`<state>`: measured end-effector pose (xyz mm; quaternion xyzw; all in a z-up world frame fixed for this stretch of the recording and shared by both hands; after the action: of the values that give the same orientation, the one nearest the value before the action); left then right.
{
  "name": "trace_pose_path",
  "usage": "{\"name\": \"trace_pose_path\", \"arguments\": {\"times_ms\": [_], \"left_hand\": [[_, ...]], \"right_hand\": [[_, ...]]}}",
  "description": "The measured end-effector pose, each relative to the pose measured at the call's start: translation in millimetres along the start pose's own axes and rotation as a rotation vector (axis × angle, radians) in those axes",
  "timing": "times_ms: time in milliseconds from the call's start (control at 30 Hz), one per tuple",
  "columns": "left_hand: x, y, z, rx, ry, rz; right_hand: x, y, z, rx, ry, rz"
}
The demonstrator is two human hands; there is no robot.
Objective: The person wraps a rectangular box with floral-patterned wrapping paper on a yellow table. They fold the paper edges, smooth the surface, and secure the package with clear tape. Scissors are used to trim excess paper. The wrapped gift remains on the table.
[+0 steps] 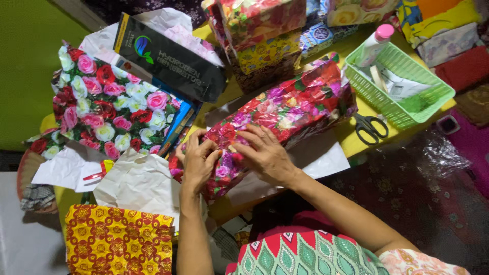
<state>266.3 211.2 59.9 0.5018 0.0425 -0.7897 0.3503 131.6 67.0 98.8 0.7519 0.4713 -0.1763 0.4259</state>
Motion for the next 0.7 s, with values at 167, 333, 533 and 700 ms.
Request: {"name": "trace_pose_path", "arguments": {"times_ms": [167,333,533,700], "left_hand": [[-10.0,8.8,26.9,-0.036,0.134,0.015],[-17.8,36.1,92.7,-0.005,0.067,0.179],[134.2,67.5,226.6,0.016,-1.048,-0.132],[299.7,101.8,275.4,-0.379,-1.393,-0.257]], "right_hand": [[-99.6,-14.5,64.2,0.150,0.126,0.253],[-206.4,-48.3,197.9,0.507,0.019,0.435],[-263.6,-80.2,325.6,0.690,-0.186,0.279],[-229.1,-50.4,384.5,0.666,-0.031,0.020]]}}
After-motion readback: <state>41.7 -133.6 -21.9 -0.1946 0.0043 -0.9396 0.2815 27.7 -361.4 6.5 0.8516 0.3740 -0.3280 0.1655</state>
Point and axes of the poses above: each hand's wrist, its own y-axis towards the middle knuckle, its own x-axis out of the palm, z = x × y, the point moved 9 cm from there along y, towards the middle knuckle, and after that the axes turned 13 degrees about x, right-handed, at the moved point
